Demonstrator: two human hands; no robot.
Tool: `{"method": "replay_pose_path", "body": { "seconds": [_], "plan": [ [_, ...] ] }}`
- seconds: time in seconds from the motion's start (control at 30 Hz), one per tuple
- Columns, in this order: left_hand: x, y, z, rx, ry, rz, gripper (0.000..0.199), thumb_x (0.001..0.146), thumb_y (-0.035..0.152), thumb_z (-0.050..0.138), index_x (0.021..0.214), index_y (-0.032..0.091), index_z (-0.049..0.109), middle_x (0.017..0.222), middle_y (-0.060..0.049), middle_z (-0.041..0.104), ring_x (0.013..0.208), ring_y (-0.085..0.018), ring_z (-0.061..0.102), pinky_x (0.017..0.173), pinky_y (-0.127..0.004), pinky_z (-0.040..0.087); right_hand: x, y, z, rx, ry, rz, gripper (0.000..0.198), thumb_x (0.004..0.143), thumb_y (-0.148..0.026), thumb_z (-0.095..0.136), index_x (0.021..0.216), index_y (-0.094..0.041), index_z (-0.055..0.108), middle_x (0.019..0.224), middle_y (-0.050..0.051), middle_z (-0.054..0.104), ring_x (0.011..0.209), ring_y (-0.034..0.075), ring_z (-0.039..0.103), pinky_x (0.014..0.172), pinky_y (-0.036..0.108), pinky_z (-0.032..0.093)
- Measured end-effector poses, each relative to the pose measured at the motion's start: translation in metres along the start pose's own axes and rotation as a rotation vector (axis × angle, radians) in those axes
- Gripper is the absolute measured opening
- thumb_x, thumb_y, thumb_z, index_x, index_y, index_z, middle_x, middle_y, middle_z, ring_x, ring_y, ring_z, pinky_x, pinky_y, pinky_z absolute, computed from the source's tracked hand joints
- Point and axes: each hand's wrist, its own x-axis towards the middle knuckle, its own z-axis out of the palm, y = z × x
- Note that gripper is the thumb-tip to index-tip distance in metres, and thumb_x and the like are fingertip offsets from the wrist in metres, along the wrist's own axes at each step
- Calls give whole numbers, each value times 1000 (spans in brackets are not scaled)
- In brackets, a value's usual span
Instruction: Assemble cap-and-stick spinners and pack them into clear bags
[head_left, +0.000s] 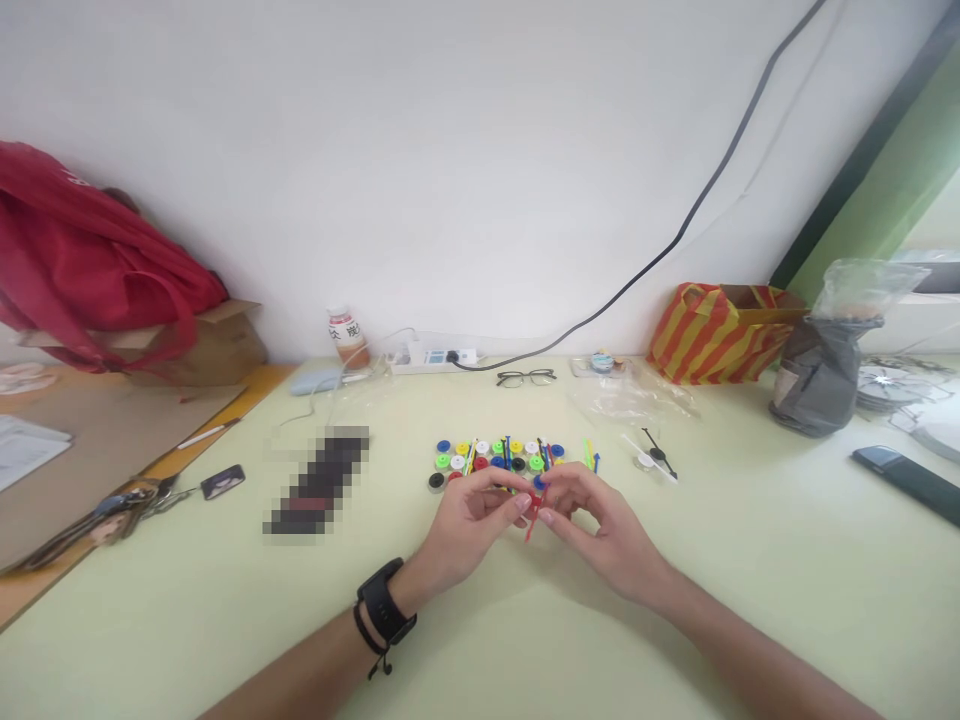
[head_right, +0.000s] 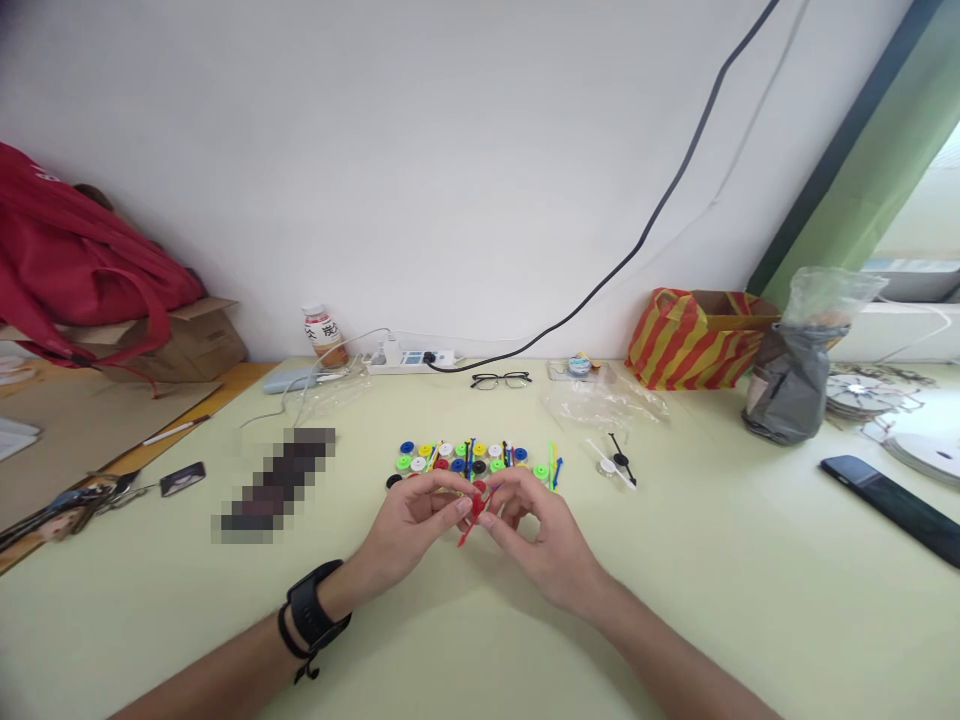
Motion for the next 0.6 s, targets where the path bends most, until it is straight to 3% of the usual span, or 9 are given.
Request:
{"method": "replay_pose_path", "body": {
  "seconds": [0.23, 0.43, 0.5, 0.57, 0.6],
  "plan": [
    [-2, -5, 0, -52, -37, -28, 26, 84, 27, 84, 104, 17, 71, 106, -9, 77, 99, -22, 74, 90, -34, 60, 1, 4, -2, -57, 23, -13, 24, 99, -36, 62, 122, -28, 61, 92, 2, 65, 79, 18, 62, 74, 34, 52],
    [0, -7, -4, 15, 34, 5, 22, 83, 27, 85, 100, 16, 75, 102, -8, 79, 96, -20, 74, 92, -32, 60, 1, 3, -1, 94, 84, 36, 64, 99, -36, 63, 153, -36, 29, 99, 0, 61, 72, 15, 56, 75, 35, 50],
    [1, -6, -4, 26, 50, 19, 22, 83, 27, 85, 99, 16, 76, 101, -9, 79, 95, -20, 74, 92, -32, 61, 1, 4, -2, 168, 97, 76, 48, 99, -40, 62, 143, -34, 44, 99, 0, 60, 71, 14, 54, 72, 33, 49],
    [1, -5, -4, 24, 64, 30, 23, 82, 27, 85, 99, 15, 76, 101, -9, 79, 95, -21, 75, 92, -33, 61, 2, 6, -5, 216, 14, 109, 22, 102, -44, 57, 104, -24, 66, 81, -1, 57, 65, 14, 48, 64, 31, 43],
    [2, -5, -3, 23, 73, 35, 23, 82, 27, 86, 99, 15, 76, 101, -9, 79, 95, -21, 75, 92, -32, 61, 2, 7, -7, 235, -37, 116, 37, 103, -46, 53, 78, -21, 63, 68, -2, 50, 60, 13, 43, 60, 30, 38]
  ]
}}
